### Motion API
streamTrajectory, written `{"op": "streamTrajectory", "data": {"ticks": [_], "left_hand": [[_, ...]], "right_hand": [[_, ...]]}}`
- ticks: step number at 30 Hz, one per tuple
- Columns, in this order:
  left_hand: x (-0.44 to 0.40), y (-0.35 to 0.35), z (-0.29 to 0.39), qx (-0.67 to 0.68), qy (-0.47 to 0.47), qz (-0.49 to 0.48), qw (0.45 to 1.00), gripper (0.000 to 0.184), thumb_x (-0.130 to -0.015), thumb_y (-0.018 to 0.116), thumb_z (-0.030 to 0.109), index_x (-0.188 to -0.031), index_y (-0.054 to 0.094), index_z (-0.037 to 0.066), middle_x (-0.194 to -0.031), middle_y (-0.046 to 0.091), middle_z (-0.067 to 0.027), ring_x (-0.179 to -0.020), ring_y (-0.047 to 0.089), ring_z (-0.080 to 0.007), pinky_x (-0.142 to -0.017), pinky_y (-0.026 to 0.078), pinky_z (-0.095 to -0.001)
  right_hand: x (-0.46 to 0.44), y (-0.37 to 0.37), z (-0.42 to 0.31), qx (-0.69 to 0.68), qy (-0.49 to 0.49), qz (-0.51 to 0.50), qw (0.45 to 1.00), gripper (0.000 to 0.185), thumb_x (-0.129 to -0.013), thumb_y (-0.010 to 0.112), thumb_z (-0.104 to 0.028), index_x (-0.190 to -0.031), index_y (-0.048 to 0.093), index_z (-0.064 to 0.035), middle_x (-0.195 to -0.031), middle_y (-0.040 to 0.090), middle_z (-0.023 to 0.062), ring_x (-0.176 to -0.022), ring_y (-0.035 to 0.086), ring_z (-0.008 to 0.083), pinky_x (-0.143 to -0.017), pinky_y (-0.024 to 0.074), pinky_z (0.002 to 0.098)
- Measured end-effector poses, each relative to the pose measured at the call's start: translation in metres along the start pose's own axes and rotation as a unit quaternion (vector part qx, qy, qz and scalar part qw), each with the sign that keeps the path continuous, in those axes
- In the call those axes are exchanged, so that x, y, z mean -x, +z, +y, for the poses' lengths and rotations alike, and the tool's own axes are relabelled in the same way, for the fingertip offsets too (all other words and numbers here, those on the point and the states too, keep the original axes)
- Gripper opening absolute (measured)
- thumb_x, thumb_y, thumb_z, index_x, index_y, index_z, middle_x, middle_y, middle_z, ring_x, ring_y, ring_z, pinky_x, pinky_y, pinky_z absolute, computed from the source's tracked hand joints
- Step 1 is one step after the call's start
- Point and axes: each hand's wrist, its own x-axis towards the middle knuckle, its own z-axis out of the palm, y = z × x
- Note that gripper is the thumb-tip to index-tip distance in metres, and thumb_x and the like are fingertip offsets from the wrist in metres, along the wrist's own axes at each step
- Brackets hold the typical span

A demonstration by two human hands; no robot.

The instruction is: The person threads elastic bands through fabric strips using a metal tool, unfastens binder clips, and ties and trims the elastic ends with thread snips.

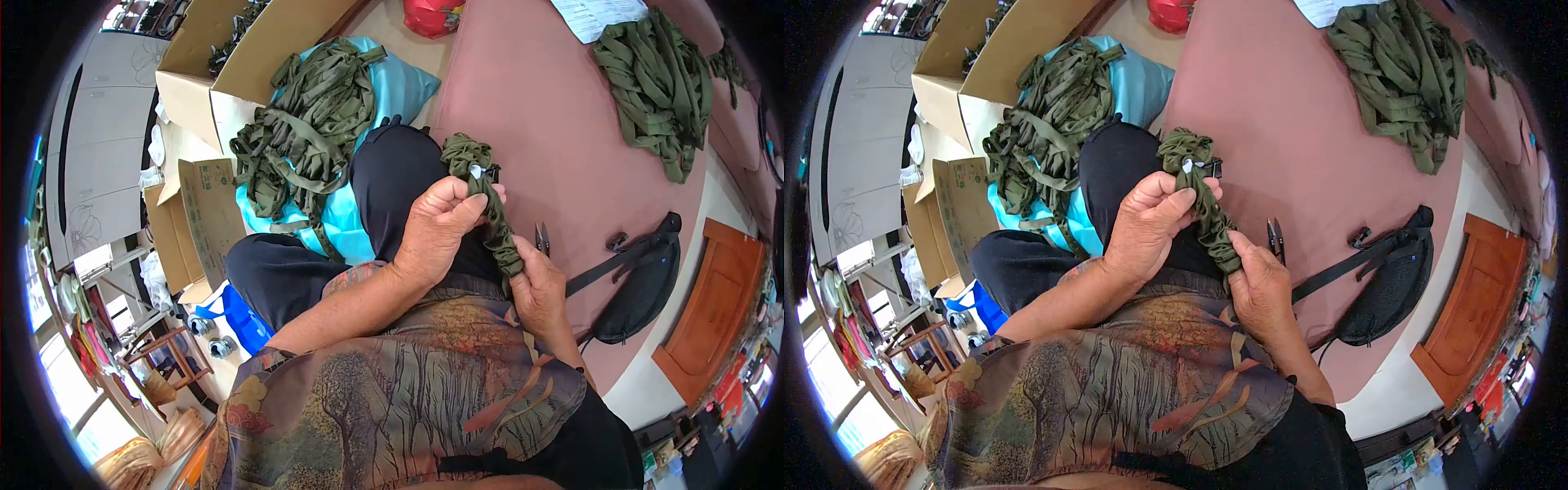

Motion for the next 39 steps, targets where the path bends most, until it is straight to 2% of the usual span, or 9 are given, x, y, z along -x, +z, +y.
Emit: {"op": "streamTrajectory", "data": {"ticks": [13, 17, 18, 21, 25, 29, 30, 35, 39], "left_hand": [[0.002, -0.004, 0.003, -0.119, -0.004, -0.078, 0.99, 0.018, -0.09, 0.055, -0.002, -0.075, 0.05, 0.007, -0.118, 0.065, -0.0125, -0.1, 0.058, -0.0117, -0.089, 0.047, -0.0283], [0.001, -0.01, 0.012, -0.154, -0.088, -0.031, 0.984, 0.013, -0.088, 0.062, 0.001, -0.079, 0.053, 0.004, -0.096, 0.064, -0.0038, -0.083, 0.059, -0.0091, -0.068, 0.051, -0.0226], [0.003, -0.001, 0.023, -0.197, -0.056, -0.002, 0.979, 0.01, -0.087, 0.066, 0.004, -0.091, 0.058, 0.002, -0.082, 0.058, -0.0002, -0.071, 0.057, -0.0077, -0.057, 0.049, -0.0205], [0.001, 0.011, 0.04, -0.271, 0.064, 0.072, 0.958, 0.022, -0.086, 0.068, 0.005, -0.106, 0.059, 0.001, -0.076, 0.058, -0.0003, -0.065, 0.055, -0.0074, -0.057, 0.048, -0.02], [-0.006, -0.001, 0.057, -0.149, -0.05, 0.009, 0.988, 0.019, -0.091, 0.066, 0.015, -0.105, 0.064, 0.003, -0.084, 0.061, -0.0029, -0.063, 0.054, -0.0067, -0.053, 0.043, -0.0195], [-0.017, -0.014, 0.056, -0.083, 0.054, -0.041, 0.994, 0.015, -0.094, 0.06, 0.018, -0.084, 0.061, 0.007, -0.087, 0.064, -0.0035, -0.069, 0.056, -0.0078, -0.054, 0.043, -0.0204], [-0.018, -0.015, 0.059, -0.082, 0.058, -0.032, 0.994, 0.017, -0.095, 0.059, 0.018, -0.081, 0.059, 0.009, -0.089, 0.064, -0.0042, -0.071, 0.056, -0.0082, -0.055, 0.044, -0.0208], [-0.02, -0.021, 0.085, -0.02, 0.086, -0.002, 0.996, 0.013, -0.095, 0.059, 0.019, -0.088, 0.059, 0.008, -0.087, 0.067, -0.0071, -0.065, 0.056, -0.0094, -0.053, 0.042, -0.0213], [-0.02, -0.028, 0.112, 0.031, 0.137, 0.047, 0.989, 0.013, -0.094, 0.059, 0.015, -0.086, 0.059, 0.005, -0.082, 0.065, -0.0094, -0.063, 0.054, -0.0111, -0.052, 0.04, -0.0227]], "right_hand": [[-0.012, 0.001, -0.005, 0.017, -0.037, 0.028, 0.999, 0.043, -0.076, 0.059, 0.005, -0.119, 0.058, -0.0008, -0.085, 0.06, 0.0162, -0.077, 0.061, 0.0333, -0.071, 0.0492, 0.0372], [-0.019, 0.01, -0.004, 0.001, -0.056, 0.067, 0.996, 0.041, -0.077, 0.06, 0.005, -0.118, 0.058, -0.001, -0.083, 0.058, 0.0153, -0.074, 0.059, 0.0319, -0.069, 0.048, 0.037], [-0.022, 0.009, -0.004, 0.012, -0.065, 0.068, 0.996, 0.041, -0.077, 0.06, 0.005, -0.117, 0.058, -0.0011, -0.083, 0.058, 0.0152, -0.074, 0.059, 0.0318, -0.068, 0.0478, 0.0368], [-0.029, 0.002, -0.003, 0.041, -0.087, 0.059, 0.994, 0.041, -0.076, 0.06, 0.005, -0.117, 0.059, -0.0022, -0.083, 0.058, 0.0147, -0.073, 0.058, 0.0316, -0.067, 0.0472, 0.0365], [-0.03, -0.001, -0.009, 0.057, -0.071, 0.015, 0.996, 0.041, -0.077, 0.063, 0.0, -0.117, 0.059, -0.0053, -0.085, 0.059, 0.0141, -0.076, 0.058, 0.0322, -0.069, 0.047, 0.0376], [-0.041, 0.003, -0.02, -0.045, -0.009, 0.025, 0.999, 0.036, -0.08, 0.065, -0.012, -0.115, 0.061, -0.0079, -0.088, 0.061, 0.0135, -0.083, 0.058, 0.0331, -0.075, 0.0468, 0.0401], [-0.049, -0.001, -0.021, 0.015, -0.049, 0.005, 0.999, 0.031, -0.081, 0.064, -0.016, -0.11, 0.061, -0.0063, -0.087, 0.062, 0.0131, -0.086, 0.058, 0.0332, -0.078, 0.0461, 0.0401], [-0.06, -0.009, -0.044, -0.064, 0.029, -0.055, 0.996, 0.024, -0.079, 0.067, -0.015, -0.099, 0.063, -0.0035, -0.083, 0.062, 0.011, -0.084, 0.058, 0.0292, -0.077, 0.0453, 0.0378], [-0.054, -0.027, -0.046, -0.012, 0.033, -0.078, 0.996, 0.022, -0.077, 0.071, -0.016, -0.094, 0.064, -0.0033, -0.083, 0.062, 0.0091, -0.083, 0.057, 0.0256, -0.077, 0.0447, 0.0372]]}}
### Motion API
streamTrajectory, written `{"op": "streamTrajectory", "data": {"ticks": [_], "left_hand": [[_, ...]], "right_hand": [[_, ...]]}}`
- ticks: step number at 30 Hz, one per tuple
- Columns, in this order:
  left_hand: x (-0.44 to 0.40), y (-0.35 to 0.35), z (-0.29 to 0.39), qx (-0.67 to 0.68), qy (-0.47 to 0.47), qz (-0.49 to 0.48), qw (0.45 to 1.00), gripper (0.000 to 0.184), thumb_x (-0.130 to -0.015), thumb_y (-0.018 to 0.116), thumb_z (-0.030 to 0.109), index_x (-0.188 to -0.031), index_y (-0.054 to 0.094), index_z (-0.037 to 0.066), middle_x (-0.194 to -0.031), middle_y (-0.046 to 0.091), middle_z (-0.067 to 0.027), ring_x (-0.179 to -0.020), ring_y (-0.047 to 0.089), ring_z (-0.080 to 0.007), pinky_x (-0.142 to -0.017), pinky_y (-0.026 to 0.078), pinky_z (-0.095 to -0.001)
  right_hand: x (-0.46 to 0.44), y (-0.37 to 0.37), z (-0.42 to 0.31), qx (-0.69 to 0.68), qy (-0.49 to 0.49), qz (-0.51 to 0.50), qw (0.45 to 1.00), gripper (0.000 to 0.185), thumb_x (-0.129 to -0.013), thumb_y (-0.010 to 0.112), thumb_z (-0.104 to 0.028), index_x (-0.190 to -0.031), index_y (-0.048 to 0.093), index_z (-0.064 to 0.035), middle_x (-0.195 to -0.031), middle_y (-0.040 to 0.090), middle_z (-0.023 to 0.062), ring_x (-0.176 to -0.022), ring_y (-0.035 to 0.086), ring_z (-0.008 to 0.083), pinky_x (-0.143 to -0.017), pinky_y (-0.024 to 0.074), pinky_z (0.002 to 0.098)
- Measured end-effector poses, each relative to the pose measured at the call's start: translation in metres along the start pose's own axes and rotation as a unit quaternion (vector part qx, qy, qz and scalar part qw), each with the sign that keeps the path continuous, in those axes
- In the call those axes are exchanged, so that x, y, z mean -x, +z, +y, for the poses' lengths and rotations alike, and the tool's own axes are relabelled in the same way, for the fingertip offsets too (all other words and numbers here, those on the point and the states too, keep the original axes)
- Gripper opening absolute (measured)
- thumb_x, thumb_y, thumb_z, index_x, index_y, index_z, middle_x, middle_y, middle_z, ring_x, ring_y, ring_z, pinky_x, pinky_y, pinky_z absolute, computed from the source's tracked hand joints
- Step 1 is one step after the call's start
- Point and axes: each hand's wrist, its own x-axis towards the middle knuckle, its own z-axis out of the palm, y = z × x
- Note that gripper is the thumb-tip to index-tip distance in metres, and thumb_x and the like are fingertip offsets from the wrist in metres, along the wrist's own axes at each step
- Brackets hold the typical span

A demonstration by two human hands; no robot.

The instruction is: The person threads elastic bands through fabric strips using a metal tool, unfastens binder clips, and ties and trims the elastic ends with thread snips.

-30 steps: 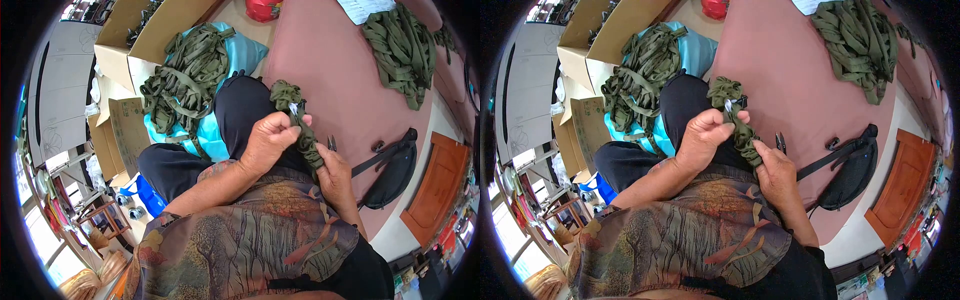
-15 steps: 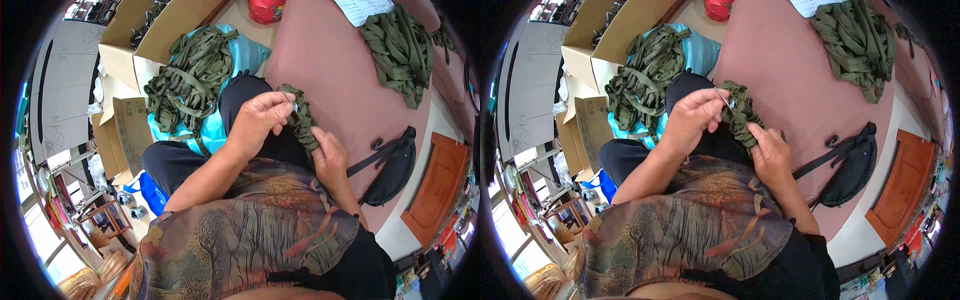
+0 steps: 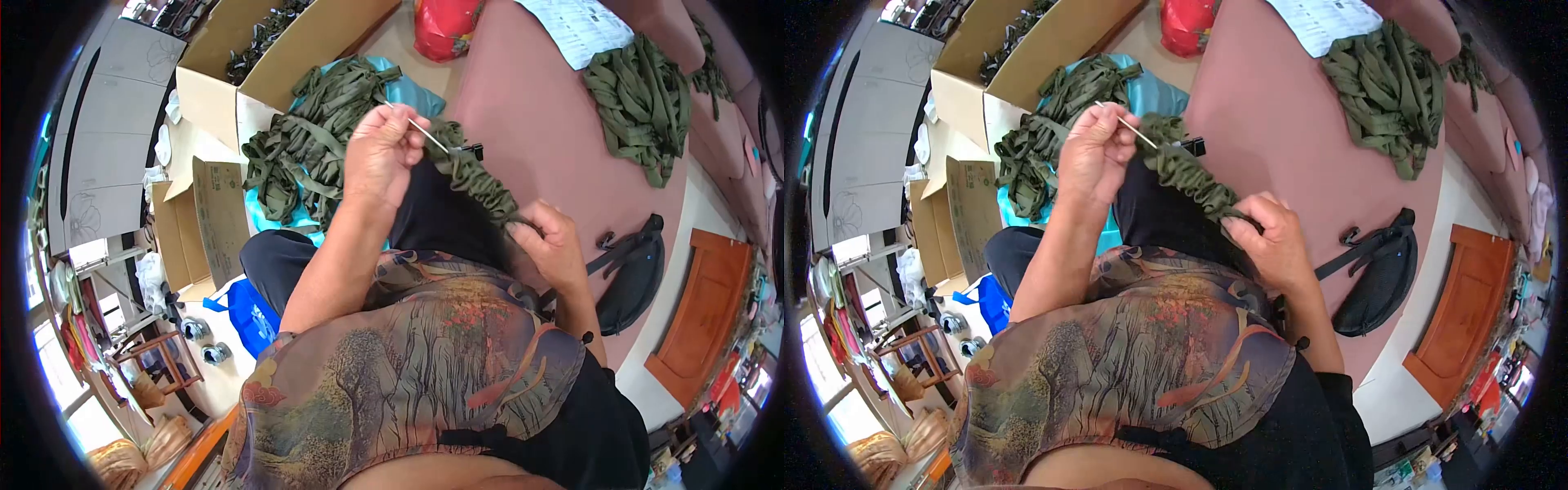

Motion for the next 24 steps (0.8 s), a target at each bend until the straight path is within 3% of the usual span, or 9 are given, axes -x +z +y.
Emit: {"op": "streamTrajectory", "data": {"ticks": [3, 9, 12, 16, 22, 24], "left_hand": [[-0.009, -0.012, 0.019, 0.032, 0.037, 0.013, 0.999, 0.012, -0.094, 0.06, 0.016, -0.088, 0.059, 0.005, -0.083, 0.065, -0.0098, -0.063, 0.057, -0.0122, -0.052, 0.044, -0.0234], [0.009, 0.015, 0.023, -0.007, 0.054, -0.065, 0.996, 0.014, -0.095, 0.059, 0.018, -0.091, 0.059, 0.005, -0.085, 0.065, -0.01, -0.065, 0.062, -0.0145, -0.057, 0.052, -0.027], [0.019, 0.019, 0.033, -0.008, 0.068, -0.075, 0.995, 0.015, -0.096, 0.058, 0.018, -0.092, 0.06, 0.004, -0.085, 0.066, -0.011, -0.066, 0.063, -0.0149, -0.057, 0.053, -0.0268], [0.023, -0.005, 0.053, -0.009, 0.094, -0.044, 0.995, 0.015, -0.096, 0.057, 0.017, -0.093, 0.06, 0.003, -0.084, 0.066, -0.0115, -0.066, 0.063, -0.0155, -0.057, 0.053, -0.0276], [0.014, -0.051, 0.067, 0.057, 0.114, 0.028, 0.991, 0.014, -0.096, 0.056, 0.015, -0.093, 0.059, 0.002, -0.083, 0.064, -0.0108, -0.066, 0.06, -0.0156, -0.058, 0.051, -0.0267], [0.012, -0.062, 0.077, 0.045, 0.113, 0.049, 0.991, 0.013, -0.095, 0.058, 0.015, -0.089, 0.059, 0.003, -0.082, 0.065, -0.0117, -0.062, 0.059, -0.0154, -0.056, 0.051, -0.0282]], "right_hand": [[0.009, -0.009, 0.005, 0.007, -0.017, 0.016, 1.0, 0.027, -0.076, 0.072, -0.016, -0.098, 0.064, -0.0039, -0.087, 0.063, 0.0089, -0.088, 0.058, 0.0262, -0.079, 0.0443, 0.0367], [-0.019, 0.002, -0.058, 0.105, -0.212, 0.163, 0.958, 0.041, -0.077, 0.072, -0.019, -0.115, 0.059, -0.0071, -0.102, 0.065, 0.0132, -0.099, 0.059, 0.0319, -0.087, 0.0416, 0.0376], [-0.035, 0.02, -0.073, 0.123, -0.22, 0.085, 0.964, 0.042, -0.079, 0.071, -0.022, -0.116, 0.058, -0.0076, -0.101, 0.066, 0.0148, -0.096, 0.059, 0.0337, -0.087, 0.041, 0.0391], [-0.038, 0.033, -0.077, 0.062, -0.157, 0.003, 0.986, 0.028, -0.081, 0.069, -0.023, -0.101, 0.061, -0.0055, -0.087, 0.066, 0.0135, -0.085, 0.058, 0.0329, -0.082, 0.041, 0.039], [-0.019, 0.023, -0.062, 0.164, -0.063, -0.054, 0.983, 0.019, -0.081, 0.068, -0.022, -0.082, 0.061, -0.0047, -0.082, 0.062, 0.0139, -0.083, 0.056, 0.0312, -0.08, 0.0396, 0.0376], [-0.011, 0.021, -0.054, 0.195, -0.088, -0.074, 0.974, 0.023, -0.081, 0.069, -0.025, -0.089, 0.061, -0.0045, -0.084, 0.062, 0.0133, -0.084, 0.056, 0.0314, -0.083, 0.039, 0.0382]]}}
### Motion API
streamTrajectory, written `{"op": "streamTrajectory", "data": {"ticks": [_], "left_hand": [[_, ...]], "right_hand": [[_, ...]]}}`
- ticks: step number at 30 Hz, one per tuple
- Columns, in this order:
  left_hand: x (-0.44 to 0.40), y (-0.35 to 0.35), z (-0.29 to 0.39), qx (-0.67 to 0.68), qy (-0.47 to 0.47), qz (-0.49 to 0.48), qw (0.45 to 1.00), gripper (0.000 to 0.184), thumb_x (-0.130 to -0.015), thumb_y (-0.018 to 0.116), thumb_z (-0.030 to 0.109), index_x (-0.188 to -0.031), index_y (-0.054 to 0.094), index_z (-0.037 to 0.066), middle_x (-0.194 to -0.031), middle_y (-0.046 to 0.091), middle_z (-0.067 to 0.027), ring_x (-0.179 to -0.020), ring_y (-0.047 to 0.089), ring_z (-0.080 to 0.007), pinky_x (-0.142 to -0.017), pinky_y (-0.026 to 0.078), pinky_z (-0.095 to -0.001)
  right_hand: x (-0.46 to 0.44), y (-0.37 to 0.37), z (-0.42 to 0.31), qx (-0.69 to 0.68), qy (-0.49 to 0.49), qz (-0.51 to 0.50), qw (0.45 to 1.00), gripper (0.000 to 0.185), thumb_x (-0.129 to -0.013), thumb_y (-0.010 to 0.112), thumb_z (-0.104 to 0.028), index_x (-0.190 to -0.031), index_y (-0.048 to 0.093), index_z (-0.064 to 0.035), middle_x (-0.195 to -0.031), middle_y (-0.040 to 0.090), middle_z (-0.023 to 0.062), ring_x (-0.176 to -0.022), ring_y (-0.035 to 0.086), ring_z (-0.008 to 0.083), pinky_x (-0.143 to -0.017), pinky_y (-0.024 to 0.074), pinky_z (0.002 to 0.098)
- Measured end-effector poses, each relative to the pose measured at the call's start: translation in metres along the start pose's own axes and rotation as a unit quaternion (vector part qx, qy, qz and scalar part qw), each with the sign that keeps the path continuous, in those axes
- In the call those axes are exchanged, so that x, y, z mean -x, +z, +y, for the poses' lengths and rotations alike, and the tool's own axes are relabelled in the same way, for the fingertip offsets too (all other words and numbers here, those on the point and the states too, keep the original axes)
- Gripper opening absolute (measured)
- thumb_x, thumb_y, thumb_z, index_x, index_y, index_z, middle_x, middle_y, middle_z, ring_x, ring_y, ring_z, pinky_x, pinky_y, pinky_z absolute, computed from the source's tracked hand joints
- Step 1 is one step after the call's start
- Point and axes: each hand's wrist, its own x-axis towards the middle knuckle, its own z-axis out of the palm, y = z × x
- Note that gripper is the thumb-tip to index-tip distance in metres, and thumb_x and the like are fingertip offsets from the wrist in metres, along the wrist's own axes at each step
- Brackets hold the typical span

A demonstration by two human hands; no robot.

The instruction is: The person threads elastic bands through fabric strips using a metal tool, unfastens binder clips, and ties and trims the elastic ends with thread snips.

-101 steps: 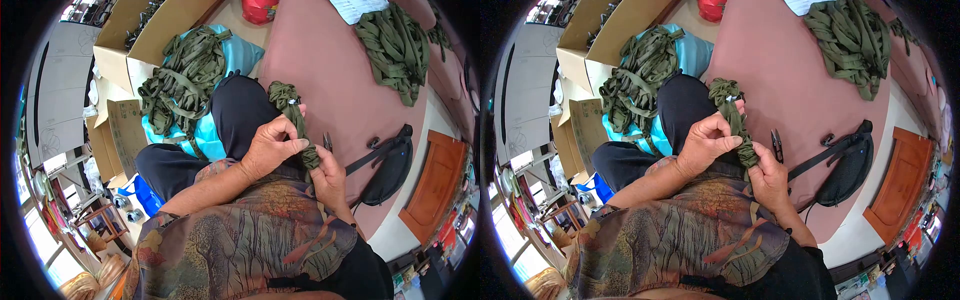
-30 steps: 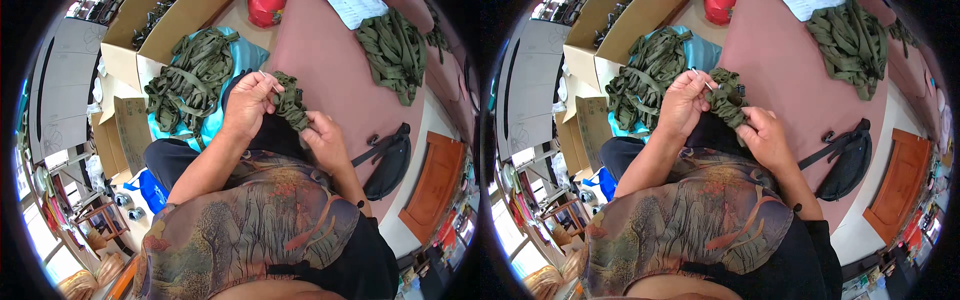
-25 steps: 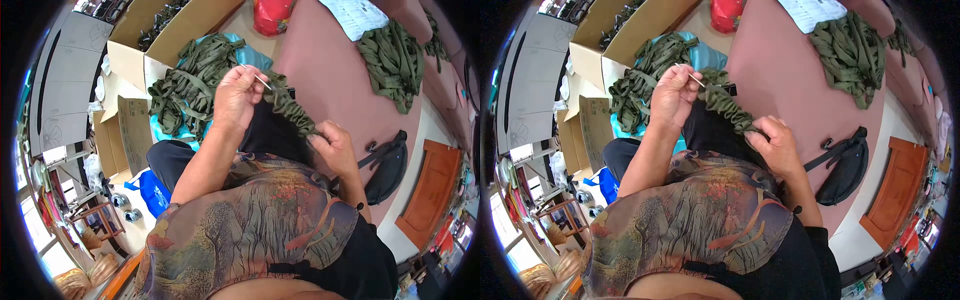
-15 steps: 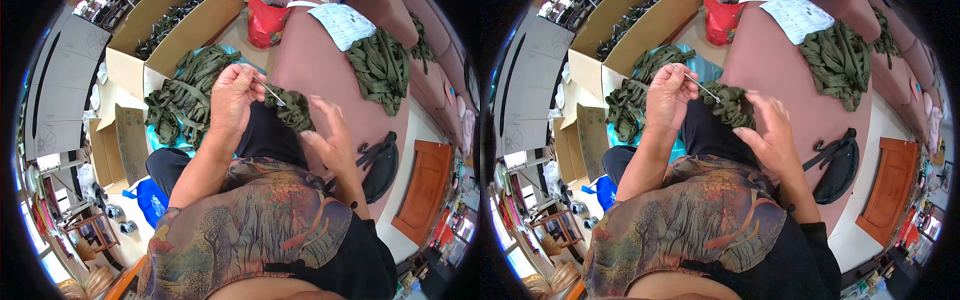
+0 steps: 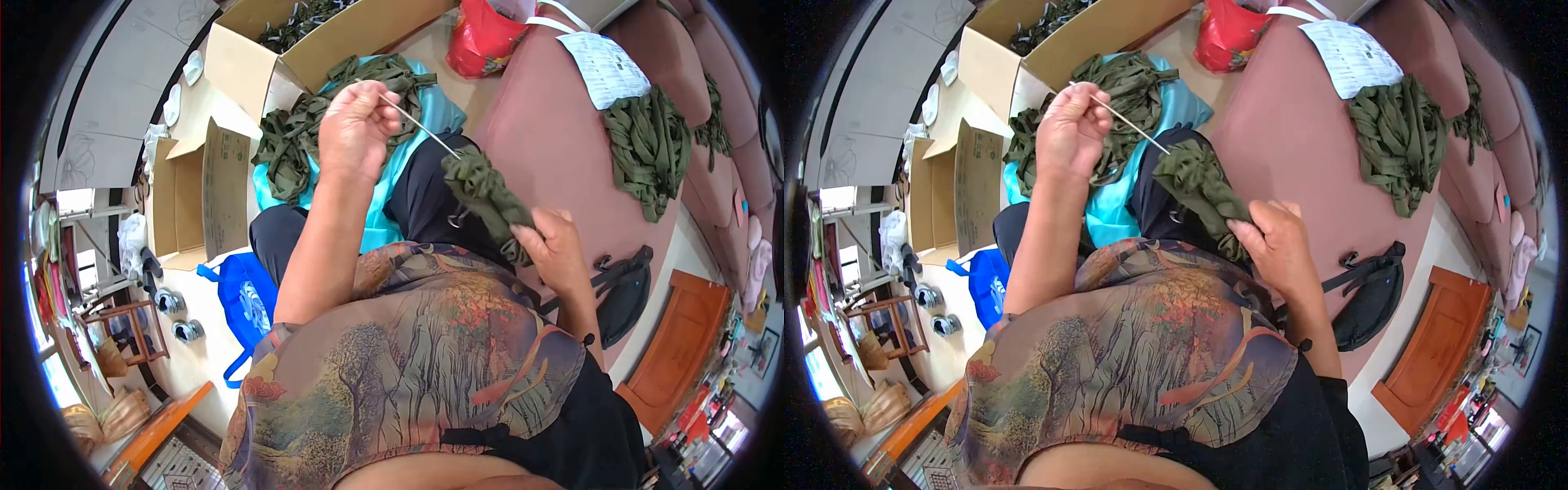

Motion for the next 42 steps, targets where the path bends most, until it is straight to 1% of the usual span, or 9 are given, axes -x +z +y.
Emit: {"op": "streamTrajectory", "data": {"ticks": [4, 7, 16, 19, 25, 32, 35, 39, 42], "left_hand": [[0.012, 0.019, -0.002, -0.01, -0.011, -0.069, 0.997, 0.014, -0.095, 0.059, 0.016, -0.089, 0.059, 0.003, -0.081, 0.064, -0.0103, -0.062, 0.06, -0.0146, -0.055, 0.051, -0.0271], [0.018, 0.032, -0.003, -0.025, -0.01, -0.085, 0.996, 0.015, -0.096, 0.057, 0.017, -0.091, 0.06, 0.002, -0.081, 0.064, -0.0105, -0.063, 0.059, -0.0149, -0.055, 0.05, -0.0273], [-0.006, -0.02, 0.008, -0.016, -0.012, 0.009, 1.0, 0.013, -0.096, 0.057, 0.015, -0.093, 0.06, 0.002, -0.081, 0.064, -0.0104, -0.063, 0.058, -0.0149, -0.055, 0.048, -0.0264], [-0.013, -0.026, 0.004, -0.025, -0.013, 0.005, 1.0, 0.014, -0.096, 0.057, 0.016, -0.092, 0.059, 0.003, -0.081, 0.063, -0.0094, -0.063, 0.057, -0.0142, -0.056, 0.047, -0.0259], [-0.005, 0.013, -0.004, -0.053, -0.017, -0.072, 0.996, 0.015, -0.096, 0.057, 0.017, -0.09, 0.059, 0.003, -0.081, 0.064, -0.0097, -0.063, 0.059, -0.0149, -0.054, 0.047, -0.0269], [-0.014, -0.016, 0.016, -0.066, 0.009, -0.026, 0.997, 0.014, -0.096, 0.057, 0.015, -0.093, 0.06, 0.002, -0.082, 0.064, -0.01, -0.064, 0.058, -0.0141, -0.056, 0.048, -0.0258], [-0.028, -0.034, 0.025, -0.028, 0.015, 0.002, 0.999, 0.012, -0.094, 0.059, 0.013, -0.09, 0.059, 0.001, -0.081, 0.065, -0.0111, -0.06, 0.059, -0.0134, -0.053, 0.048, -0.026], [-0.019, -0.004, 0.011, -0.088, -0.034, -0.078, 0.992, 0.013, -0.095, 0.058, 0.016, -0.091, 0.06, 0.003, -0.081, 0.065, -0.0086, -0.061, 0.059, -0.011, -0.054, 0.048, -0.022], [-0.016, 0.012, 0.008, -0.123, -0.059, -0.117, 0.984, 0.015, -0.095, 0.059, 0.018, -0.091, 0.061, 0.004, -0.079, 0.065, -0.0065, -0.059, 0.059, -0.0096, -0.051, 0.047, -0.0221]], "right_hand": [[-0.011, 0.009, -0.02, -0.026, -0.1, 0.15, 0.983, 0.035, -0.083, 0.068, -0.028, -0.107, 0.06, -0.0038, -0.089, 0.062, 0.0132, -0.088, 0.056, 0.0327, -0.087, 0.0381, 0.0396], [-0.035, 0.005, -0.044, -0.029, -0.148, 0.153, 0.977, 0.041, -0.085, 0.066, -0.027, -0.117, 0.055, -0.0038, -0.091, 0.062, 0.014, -0.09, 0.056, 0.0343, -0.089, 0.0384, 0.0402], [-0.038, 0.02, -0.028, -0.018, -0.071, -0.014, 0.997, 0.027, -0.082, 0.068, -0.023, -0.097, 0.06, -0.0029, -0.089, 0.061, 0.0133, -0.088, 0.056, 0.0328, -0.085, 0.039, 0.0412], [-0.029, 0.022, -0.013, -0.01, -0.098, -0.017, 0.995, 0.029, -0.081, 0.069, -0.025, -0.098, 0.061, -0.0035, -0.094, 0.062, 0.0123, -0.092, 0.055, 0.0325, -0.085, 0.0395, 0.0418], [-0.056, 0.019, -0.048, -0.072, -0.082, 0.116, 0.987, 0.028, -0.08, 0.07, -0.025, -0.098, 0.064, -0.0047, -0.097, 0.064, 0.0118, -0.096, 0.057, 0.032, -0.086, 0.0398, 0.0414], [-0.055, 0.035, -0.035, -0.048, -0.06, 0.019, 0.997, 0.019, -0.084, 0.065, -0.022, -0.091, 0.064, -0.0041, -0.08, 0.063, 0.0101, -0.081, 0.057, 0.0296, -0.083, 0.04, 0.0391], [-0.044, 0.039, -0.023, -0.052, -0.01, -0.049, 0.997, 0.023, -0.085, 0.065, -0.024, -0.097, 0.064, -0.0043, -0.082, 0.062, 0.0108, -0.081, 0.057, 0.0299, -0.083, 0.0396, 0.0389], [-0.047, 0.046, -0.022, -0.037, -0.136, -0.044, 0.989, 0.036, -0.085, 0.067, -0.028, -0.112, 0.062, -0.0043, -0.094, 0.061, 0.0133, -0.088, 0.058, 0.0306, -0.081, 0.043, 0.0377], [-0.058, 0.039, -0.031, -0.155, -0.105, 0.015, 0.982, 0.036, -0.084, 0.069, -0.023, -0.113, 0.061, -0.0027, -0.093, 0.059, 0.0121, -0.09, 0.059, 0.0283, -0.076, 0.0456, 0.036]]}}
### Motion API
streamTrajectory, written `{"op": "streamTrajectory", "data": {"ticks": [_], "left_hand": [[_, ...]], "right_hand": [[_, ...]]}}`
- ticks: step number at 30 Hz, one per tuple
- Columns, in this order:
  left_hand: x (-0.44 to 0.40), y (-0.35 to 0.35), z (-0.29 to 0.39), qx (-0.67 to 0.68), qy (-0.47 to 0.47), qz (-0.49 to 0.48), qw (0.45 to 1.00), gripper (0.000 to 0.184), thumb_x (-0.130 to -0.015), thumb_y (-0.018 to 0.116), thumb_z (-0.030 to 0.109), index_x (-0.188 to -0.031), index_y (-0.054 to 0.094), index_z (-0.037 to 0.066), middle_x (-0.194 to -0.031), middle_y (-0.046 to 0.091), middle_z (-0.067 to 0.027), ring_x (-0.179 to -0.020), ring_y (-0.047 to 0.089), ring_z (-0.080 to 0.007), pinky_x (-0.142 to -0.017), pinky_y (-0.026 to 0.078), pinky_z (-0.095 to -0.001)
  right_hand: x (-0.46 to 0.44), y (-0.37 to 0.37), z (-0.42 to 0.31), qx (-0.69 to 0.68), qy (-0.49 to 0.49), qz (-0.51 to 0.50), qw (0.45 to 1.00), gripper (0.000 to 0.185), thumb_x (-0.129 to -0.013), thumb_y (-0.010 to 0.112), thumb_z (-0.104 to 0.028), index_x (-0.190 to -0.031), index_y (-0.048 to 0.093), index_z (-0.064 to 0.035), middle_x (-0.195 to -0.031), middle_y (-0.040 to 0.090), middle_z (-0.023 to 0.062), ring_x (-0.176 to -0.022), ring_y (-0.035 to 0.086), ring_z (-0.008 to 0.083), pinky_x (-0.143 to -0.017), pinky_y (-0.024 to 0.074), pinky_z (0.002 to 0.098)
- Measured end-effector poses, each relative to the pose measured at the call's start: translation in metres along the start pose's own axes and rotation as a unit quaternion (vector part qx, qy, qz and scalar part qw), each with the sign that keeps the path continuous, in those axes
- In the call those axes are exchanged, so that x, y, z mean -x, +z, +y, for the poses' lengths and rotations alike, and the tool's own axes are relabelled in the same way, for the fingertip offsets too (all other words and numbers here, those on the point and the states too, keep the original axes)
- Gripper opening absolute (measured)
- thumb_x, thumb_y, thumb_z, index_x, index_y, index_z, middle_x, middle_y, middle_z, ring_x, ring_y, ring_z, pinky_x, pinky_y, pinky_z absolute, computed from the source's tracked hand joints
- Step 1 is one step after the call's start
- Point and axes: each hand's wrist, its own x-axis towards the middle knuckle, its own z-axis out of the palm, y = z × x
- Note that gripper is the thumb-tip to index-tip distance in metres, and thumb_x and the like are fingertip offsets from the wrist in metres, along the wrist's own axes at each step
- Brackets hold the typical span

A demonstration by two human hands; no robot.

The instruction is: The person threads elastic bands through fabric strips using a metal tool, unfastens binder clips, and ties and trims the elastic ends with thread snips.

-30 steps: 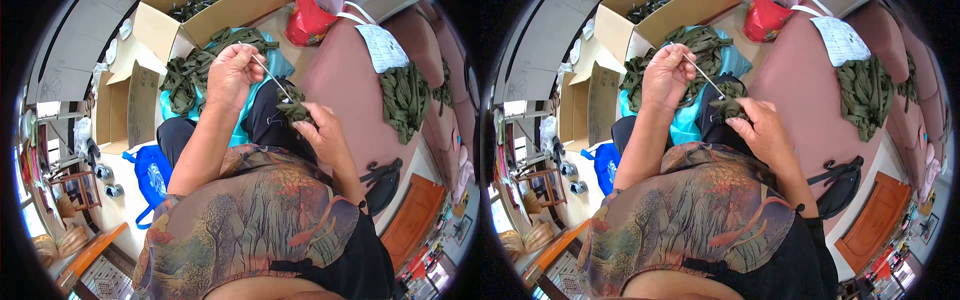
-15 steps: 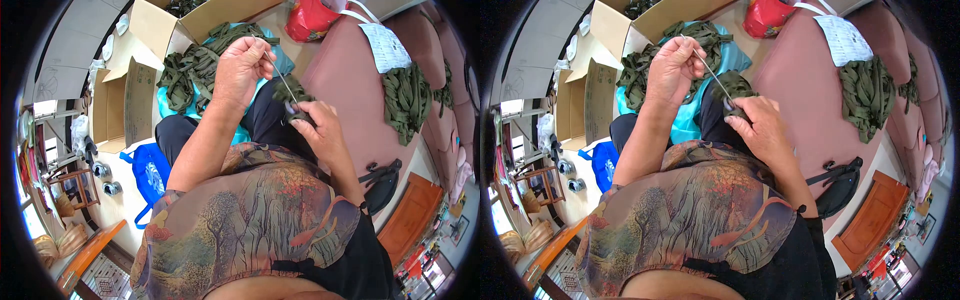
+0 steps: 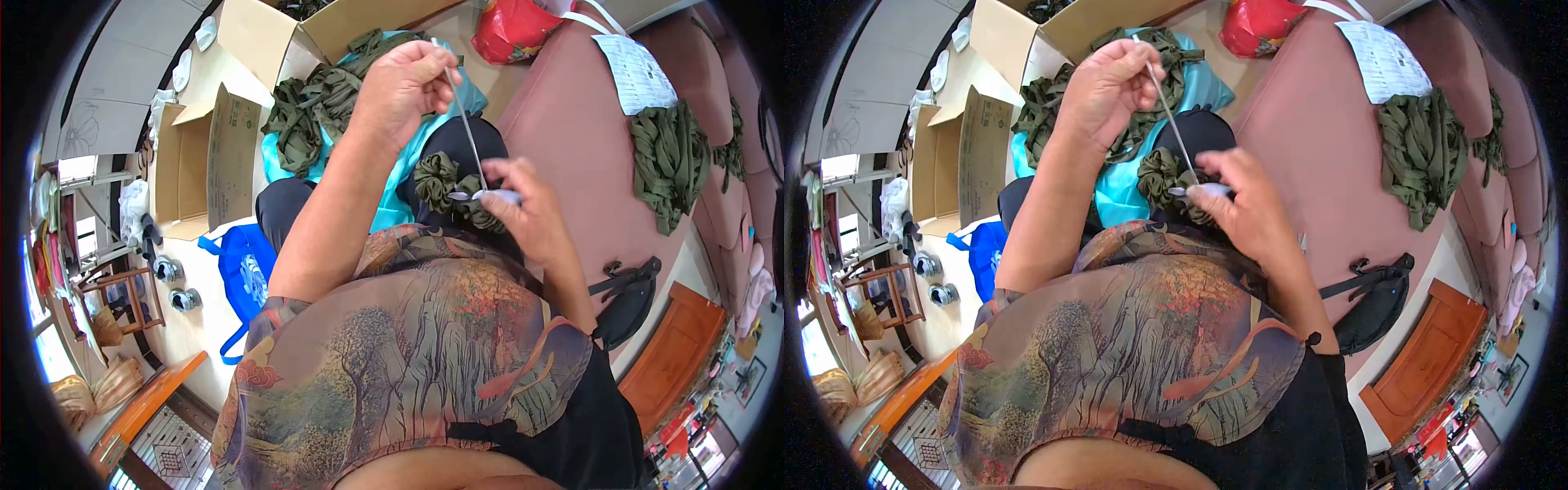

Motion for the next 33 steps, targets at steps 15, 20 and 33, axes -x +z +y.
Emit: {"op": "streamTrajectory", "data": {"ticks": [15, 20, 33], "left_hand": [[0.083, 0.004, -0.01, -0.436, 0.038, 0.08, 0.896, 0.014, -0.088, 0.063, 0.014, -0.081, 0.06, 0.002, -0.066, 0.057, 0.0001, -0.056, 0.052, -0.0074, -0.052, 0.042, -0.0207], [0.12, 0.014, -0.04, -0.422, -0.093, -0.001, 0.902, 0.032, -0.085, 0.073, 0.027, -0.075, 0.062, -0.001, -0.065, 0.057, -0.0016, -0.06, 0.053, -0.0094, -0.053, 0.043, -0.0276], [0.095, 0.029, -0.045, -0.566, 0.109, 0.044, 0.816, 0.046, -0.068, 0.079, 0.04, -0.091, 0.067, 0.001, -0.089, 0.063, -0.0158, -0.089, 0.057, -0.0332, -0.08, 0.046, -0.0408]], "right_hand": [[-0.016, -0.006, 0.026, -0.478, 0.151, 0.085, 0.861, 0.017, -0.095, 0.055, -0.013, -0.092, 0.061, 0.0024, -0.078, 0.067, 0.0137, -0.061, 0.065, 0.0165, -0.049, 0.0522, 0.0258], [-0.013, 0.008, 0.016, -0.521, 0.123, 0.129, 0.835, 0.015, -0.094, 0.053, -0.01, -0.097, 0.059, 0.0034, -0.083, 0.067, 0.0179, -0.067, 0.067, 0.0214, -0.054, 0.0539, 0.027], [0.01, 0.017, -0.009, -0.457, -0.019, 0.102, 0.884, 0.017, -0.096, 0.049, -0.004, -0.105, 0.06, 0.0045, -0.098, 0.064, 0.0154, -0.076, 0.061, 0.0155, -0.062, 0.0484, 0.0249]]}}
